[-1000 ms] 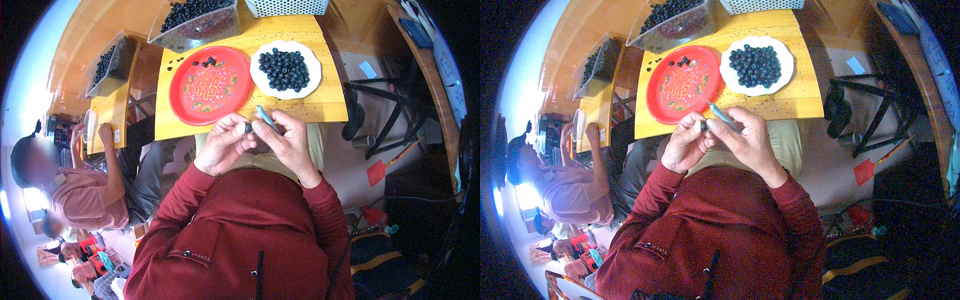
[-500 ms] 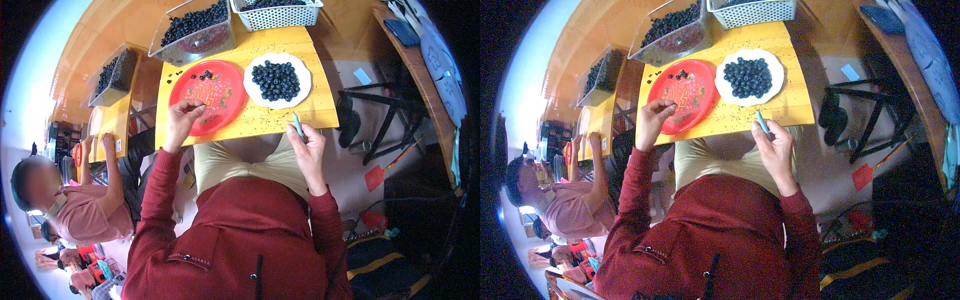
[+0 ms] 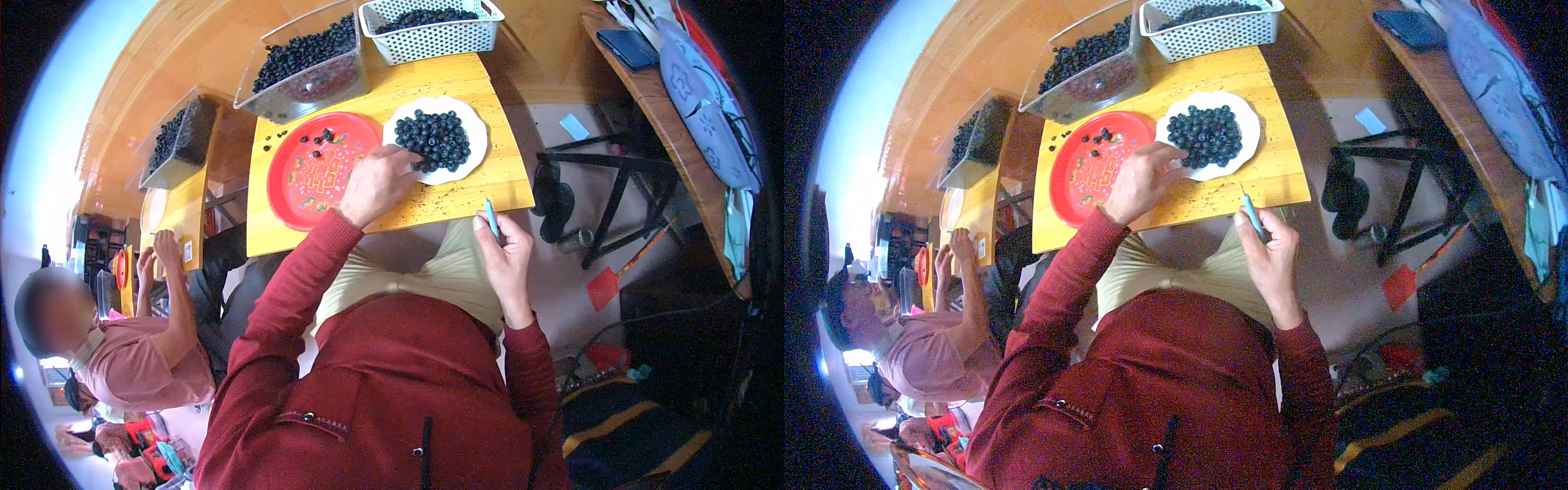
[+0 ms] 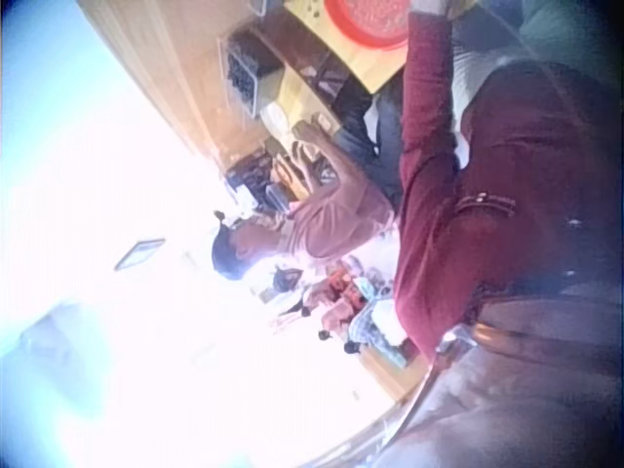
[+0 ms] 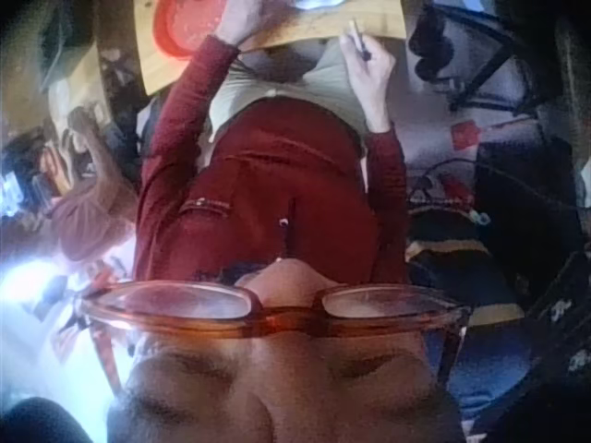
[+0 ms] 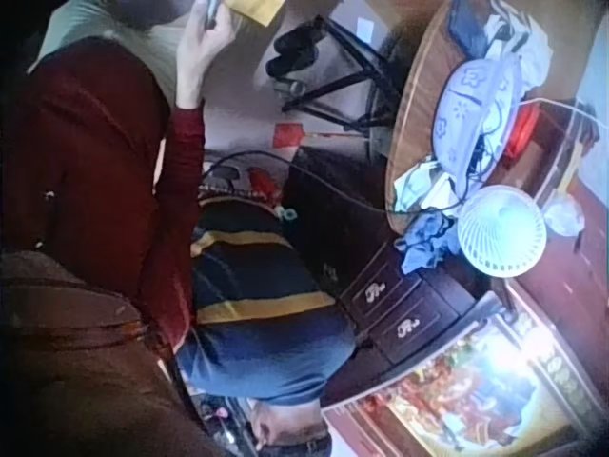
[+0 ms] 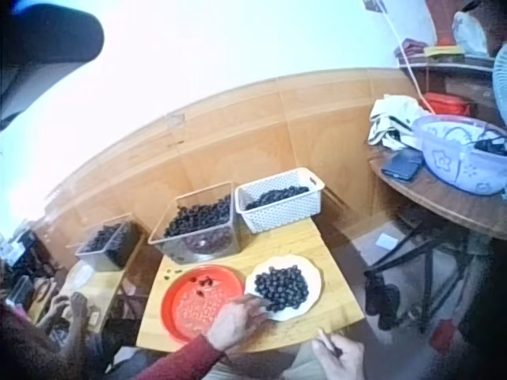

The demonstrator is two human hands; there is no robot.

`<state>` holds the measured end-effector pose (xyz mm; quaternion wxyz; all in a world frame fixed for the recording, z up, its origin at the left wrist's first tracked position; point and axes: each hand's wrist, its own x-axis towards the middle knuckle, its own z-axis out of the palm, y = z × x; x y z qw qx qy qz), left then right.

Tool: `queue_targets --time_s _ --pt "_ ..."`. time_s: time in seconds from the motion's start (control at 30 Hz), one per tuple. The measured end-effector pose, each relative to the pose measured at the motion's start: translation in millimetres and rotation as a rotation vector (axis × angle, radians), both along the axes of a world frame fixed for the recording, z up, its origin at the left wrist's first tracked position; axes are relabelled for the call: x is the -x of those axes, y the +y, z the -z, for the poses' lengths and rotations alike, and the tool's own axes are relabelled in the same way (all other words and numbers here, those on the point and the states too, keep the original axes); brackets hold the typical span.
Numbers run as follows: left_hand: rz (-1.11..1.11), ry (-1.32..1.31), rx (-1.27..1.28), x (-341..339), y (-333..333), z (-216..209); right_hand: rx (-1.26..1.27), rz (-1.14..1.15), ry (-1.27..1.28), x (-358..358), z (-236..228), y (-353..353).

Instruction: Manually sorting small dark berries (possibly blueberries or similar) from one plate or bin to another.

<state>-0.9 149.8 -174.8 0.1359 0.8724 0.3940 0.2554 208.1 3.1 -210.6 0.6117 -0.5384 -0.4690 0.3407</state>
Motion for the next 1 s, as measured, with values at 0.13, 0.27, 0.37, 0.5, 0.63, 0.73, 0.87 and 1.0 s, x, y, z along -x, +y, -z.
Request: queue_targets --time_s 0.13,0.27,0.37,0.5,0.63,0.73,0.87,1.0 --pt "0.071 0.148 -0.07 -8.0 4.6 0.5 0.035 0.006 0.024 -5.7 4.2 -6.4" --pt "0.11 0.187 -0.135 -8.4 8.3 7.2 0.053 0.03 0.046 -5.5 12.2 -10.1" --pt "0.103 0.191 -0.108 -9.6 7.6 8.9 0.091 0.007 0.045 -6.9 14.5 -10.2" --pt "0.108 0.188 -0.084 -11.4 2.2 1.6 0.045 0.007 0.049 -7.7 16.0 -8.3" --pt "0.136 0.188 -0.09 -11.7 -2.8 -0.7 0.086 -0.002 0.029 -9.4 14.1 -9.2" --pt "0.152 0.171 -0.118 -11.1 -1.6 3.4 0.067 0.015 -0.009 -7.7 16.3 -9.1" --pt "0.153 0.159 -0.126 -13.4 -2.1 3.6 0.089 0.005 0.028 -9.3 18.2 -9.2" --pt "0.18 0.125 -0.155 -13.6 -1.7 3.4 0.073 -0.003 0.058 -10.0 21.5 -9.5"
